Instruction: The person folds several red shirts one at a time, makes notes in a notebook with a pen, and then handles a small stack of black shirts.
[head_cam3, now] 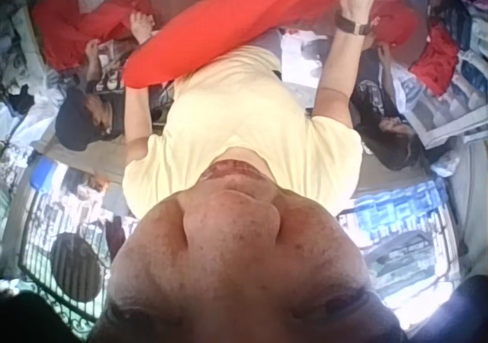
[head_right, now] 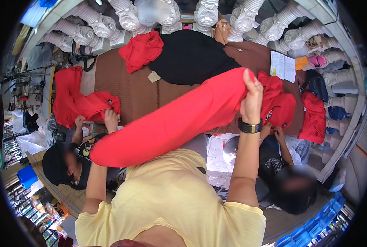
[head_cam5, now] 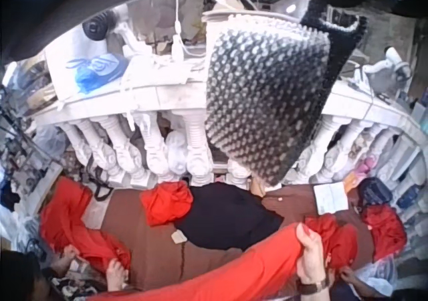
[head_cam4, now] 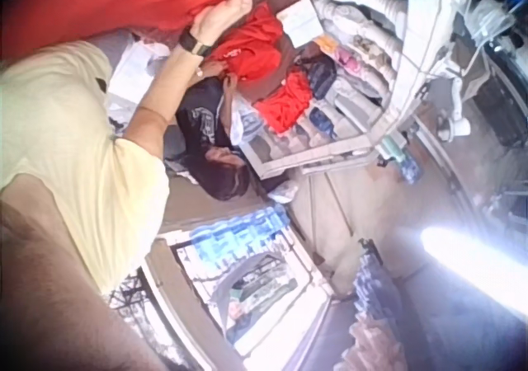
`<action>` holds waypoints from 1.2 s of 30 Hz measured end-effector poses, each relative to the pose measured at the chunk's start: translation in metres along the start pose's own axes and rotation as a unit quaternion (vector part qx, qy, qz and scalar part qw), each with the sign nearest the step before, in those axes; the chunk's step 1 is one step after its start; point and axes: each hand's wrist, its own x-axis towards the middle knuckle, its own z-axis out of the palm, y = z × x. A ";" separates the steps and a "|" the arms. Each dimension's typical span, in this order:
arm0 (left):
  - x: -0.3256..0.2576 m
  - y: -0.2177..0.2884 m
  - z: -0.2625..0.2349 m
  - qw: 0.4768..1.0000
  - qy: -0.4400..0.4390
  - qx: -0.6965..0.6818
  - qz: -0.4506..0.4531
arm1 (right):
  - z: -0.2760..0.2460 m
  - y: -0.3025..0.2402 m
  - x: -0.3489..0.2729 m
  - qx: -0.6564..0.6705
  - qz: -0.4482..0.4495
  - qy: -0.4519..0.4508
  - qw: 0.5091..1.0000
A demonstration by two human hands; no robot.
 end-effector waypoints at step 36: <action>-0.016 0.028 -0.035 0.757 0.034 0.652 -0.029 | -0.045 -0.009 -0.080 -0.295 -0.026 -0.026 0.955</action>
